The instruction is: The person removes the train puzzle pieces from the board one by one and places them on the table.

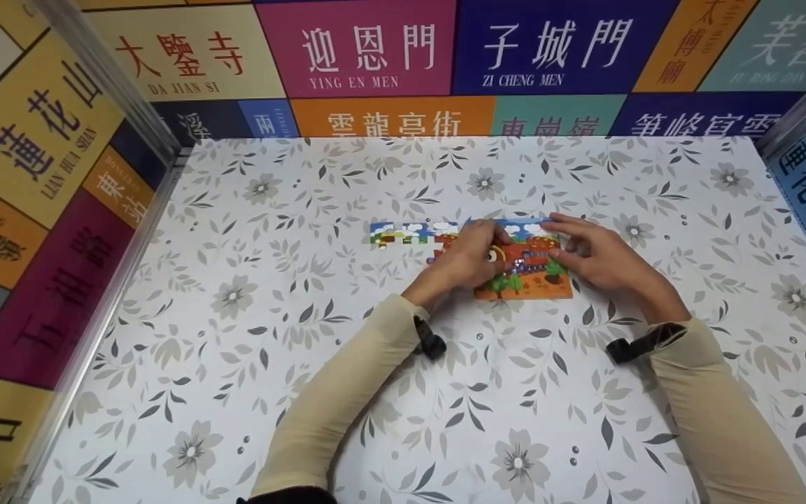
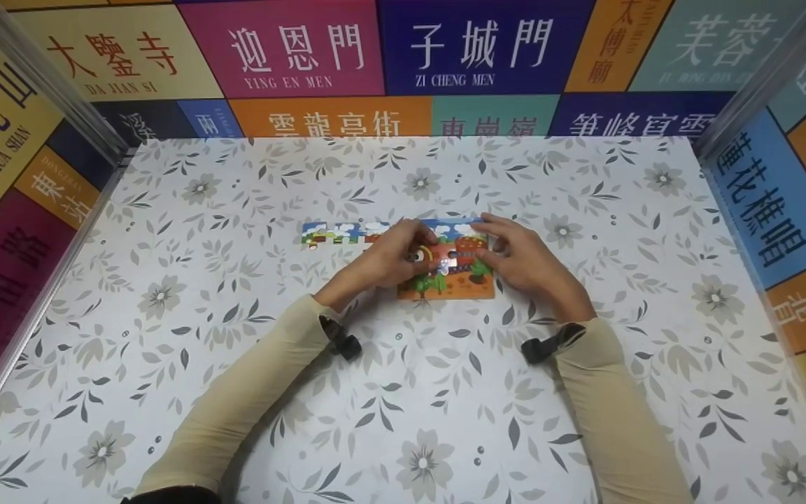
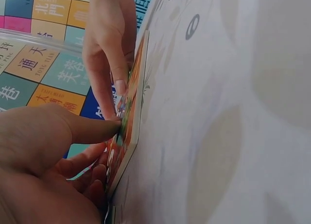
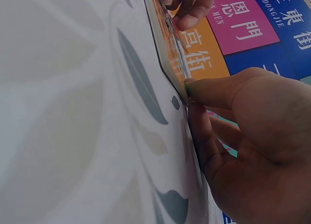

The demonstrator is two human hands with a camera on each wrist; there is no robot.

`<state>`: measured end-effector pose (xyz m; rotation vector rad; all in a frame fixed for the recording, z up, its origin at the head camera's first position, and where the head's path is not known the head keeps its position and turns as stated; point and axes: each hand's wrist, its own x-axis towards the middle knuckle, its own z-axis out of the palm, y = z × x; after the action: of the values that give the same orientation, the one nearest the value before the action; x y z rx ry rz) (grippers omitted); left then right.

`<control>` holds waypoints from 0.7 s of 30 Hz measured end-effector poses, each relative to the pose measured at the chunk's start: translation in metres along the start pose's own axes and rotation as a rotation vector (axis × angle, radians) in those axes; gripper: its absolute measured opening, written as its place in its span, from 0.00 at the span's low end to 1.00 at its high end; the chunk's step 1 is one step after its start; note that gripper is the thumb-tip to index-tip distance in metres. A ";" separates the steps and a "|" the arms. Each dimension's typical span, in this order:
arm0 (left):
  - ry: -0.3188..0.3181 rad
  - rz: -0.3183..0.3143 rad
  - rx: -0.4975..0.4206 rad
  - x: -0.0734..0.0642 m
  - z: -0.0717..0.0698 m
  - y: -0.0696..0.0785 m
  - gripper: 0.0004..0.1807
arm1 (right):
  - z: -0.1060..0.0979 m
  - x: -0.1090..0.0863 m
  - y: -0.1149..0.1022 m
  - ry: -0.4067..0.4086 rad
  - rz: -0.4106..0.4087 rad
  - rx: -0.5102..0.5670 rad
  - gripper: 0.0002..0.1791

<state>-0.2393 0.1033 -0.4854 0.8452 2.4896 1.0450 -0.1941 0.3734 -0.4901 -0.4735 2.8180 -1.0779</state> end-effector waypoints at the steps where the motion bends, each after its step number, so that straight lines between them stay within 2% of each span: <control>1: 0.003 0.004 -0.001 0.000 0.000 0.000 0.19 | 0.000 0.000 0.000 0.001 -0.001 -0.001 0.28; 9: 0.011 0.028 -0.033 0.000 0.000 -0.001 0.21 | 0.001 0.000 0.001 0.001 0.005 0.006 0.28; 17: 0.001 0.024 -0.076 0.000 -0.001 -0.002 0.27 | 0.001 0.000 0.002 0.002 0.001 0.003 0.27; 21: 0.009 0.052 0.001 0.010 0.006 -0.013 0.30 | 0.001 0.000 0.003 0.002 0.009 -0.002 0.28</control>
<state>-0.2495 0.1052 -0.4993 0.9126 2.4879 1.0666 -0.1946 0.3746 -0.4925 -0.4597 2.8210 -1.0745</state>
